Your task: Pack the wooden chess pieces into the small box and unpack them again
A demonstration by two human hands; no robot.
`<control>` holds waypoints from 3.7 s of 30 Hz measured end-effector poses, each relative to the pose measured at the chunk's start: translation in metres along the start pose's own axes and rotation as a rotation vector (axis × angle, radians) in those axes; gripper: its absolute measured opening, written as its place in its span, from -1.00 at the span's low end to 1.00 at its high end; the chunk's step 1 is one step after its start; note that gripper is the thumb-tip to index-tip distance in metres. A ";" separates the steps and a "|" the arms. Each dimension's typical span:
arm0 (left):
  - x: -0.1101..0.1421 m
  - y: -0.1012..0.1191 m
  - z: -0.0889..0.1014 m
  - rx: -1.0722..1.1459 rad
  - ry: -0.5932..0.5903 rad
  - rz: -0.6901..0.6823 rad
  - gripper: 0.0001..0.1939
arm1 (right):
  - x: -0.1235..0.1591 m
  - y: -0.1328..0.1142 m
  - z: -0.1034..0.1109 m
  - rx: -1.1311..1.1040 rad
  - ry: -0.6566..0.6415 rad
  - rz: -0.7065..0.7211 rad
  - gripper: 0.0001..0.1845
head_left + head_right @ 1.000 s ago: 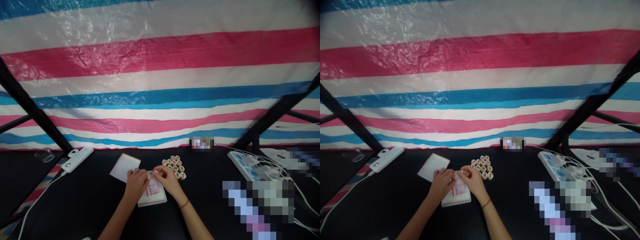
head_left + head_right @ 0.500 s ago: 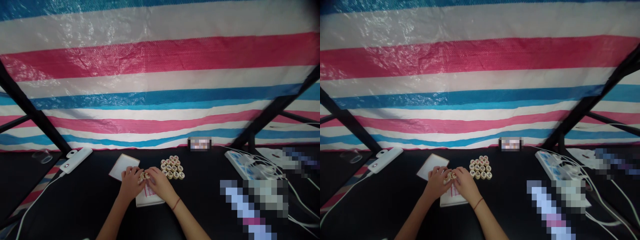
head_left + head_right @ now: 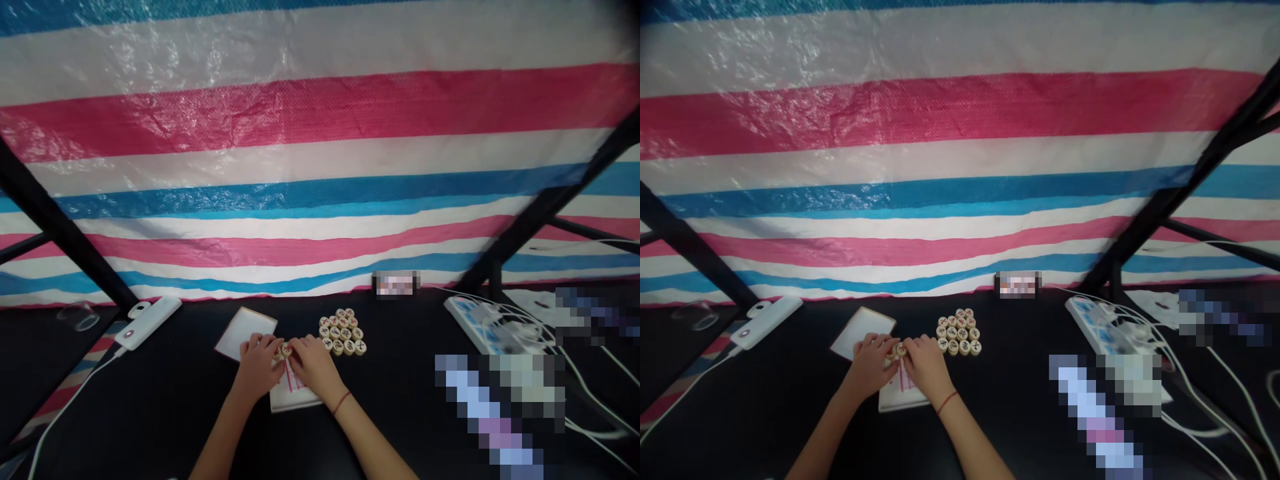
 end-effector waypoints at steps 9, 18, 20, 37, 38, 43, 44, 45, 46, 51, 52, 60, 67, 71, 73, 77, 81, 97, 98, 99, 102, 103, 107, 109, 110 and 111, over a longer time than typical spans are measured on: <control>-0.009 0.011 -0.005 -0.011 -0.034 0.052 -0.65 | -0.013 0.042 0.036 -0.096 0.105 -0.198 -0.77; -0.007 0.016 -0.012 0.054 -0.067 0.038 -0.72 | -0.051 0.133 0.049 0.203 -0.137 -0.534 -0.74; -0.007 0.015 -0.012 0.062 -0.078 0.023 -0.71 | -0.057 0.140 0.043 0.212 -0.197 -0.540 -0.77; -0.003 0.012 -0.021 0.031 -0.076 -0.030 -0.65 | -0.075 0.151 0.044 0.053 -0.286 -0.609 -0.64; -0.004 0.011 -0.019 0.033 -0.044 -0.023 -0.62 | -0.075 0.149 0.048 0.010 -0.253 -0.606 -0.64; -0.013 0.013 -0.007 0.253 0.092 -0.020 -0.44 | -0.063 0.116 0.056 -0.326 -0.169 -0.541 -0.54; -0.016 0.015 -0.005 0.332 0.095 -0.020 -0.44 | -0.058 0.105 0.053 -0.408 -0.177 -0.525 -0.53; -0.020 0.017 -0.003 0.407 0.087 -0.010 -0.44 | -0.053 0.093 0.049 -0.502 -0.187 -0.507 -0.52; -0.023 0.020 -0.001 0.472 0.071 0.002 -0.45 | -0.047 0.081 0.044 -0.675 -0.185 -0.505 -0.49; -0.029 0.030 0.002 0.598 0.055 -0.030 -0.65 | -0.030 0.049 0.027 -0.974 -0.104 -0.451 -0.52; -0.028 0.029 0.001 0.605 0.054 -0.037 -0.67 | -0.028 0.049 0.025 -0.976 -0.081 -0.440 -0.54; -0.014 0.026 -0.005 0.468 -0.020 -0.042 -0.80 | -0.007 0.075 0.025 -1.156 0.066 -0.594 -0.50; -0.009 0.036 -0.005 0.224 -0.029 -0.144 -0.88 | 0.007 0.070 0.033 -1.109 0.066 -0.556 -0.57; -0.008 0.033 -0.009 0.163 0.042 -0.181 -0.85 | 0.013 0.056 0.036 -0.850 0.121 -0.428 -0.81; -0.008 0.030 -0.014 0.151 0.036 -0.173 -0.71 | 0.016 0.045 0.033 -0.772 0.131 -0.377 -0.81; -0.008 0.025 -0.024 0.154 -0.048 -0.161 -0.65 | 0.017 0.023 0.026 -0.587 0.109 -0.214 -0.58; -0.007 0.024 -0.027 0.185 -0.076 -0.169 -0.66 | 0.013 0.013 0.021 -0.343 0.083 -0.092 -0.58; -0.015 0.039 -0.025 0.147 -0.130 -0.139 -0.62 | -0.011 0.123 0.066 0.062 0.203 -0.547 -0.72; -0.015 0.040 -0.026 0.140 -0.126 -0.134 -0.64 | -0.015 0.135 0.068 0.098 0.178 -0.605 -0.69; -0.015 0.040 -0.027 0.134 -0.121 -0.131 -0.65 | -0.019 0.146 0.067 0.125 0.145 -0.653 -0.67; -0.015 0.040 -0.028 0.114 -0.112 -0.130 -0.66 | -0.028 0.163 0.060 0.138 0.070 -0.713 -0.66; -0.014 0.041 -0.028 0.110 -0.112 -0.135 -0.67 | -0.030 0.166 0.056 0.138 0.047 -0.726 -0.67; -0.014 0.041 -0.028 0.099 -0.126 -0.152 -0.67 | -0.033 0.172 0.042 0.122 -0.004 -0.753 -0.72; -0.014 0.041 -0.027 0.100 -0.134 -0.154 -0.66 | -0.033 0.174 0.039 0.108 -0.011 -0.757 -0.74; -0.014 0.040 -0.027 0.102 -0.138 -0.155 -0.65 | -0.034 0.175 0.039 0.100 -0.012 -0.757 -0.75; -0.014 0.040 -0.027 0.103 -0.141 -0.157 -0.65 | -0.034 0.176 0.039 0.091 -0.011 -0.756 -0.77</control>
Point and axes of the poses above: each hand's wrist, its own x-axis away from the middle knuckle, its own z-axis out of the back of the hand, y = z × x, the point moved 6 cm from there along -x, towards the middle knuckle, and after that the axes turned 8 degrees about y, right-handed, at the moved point
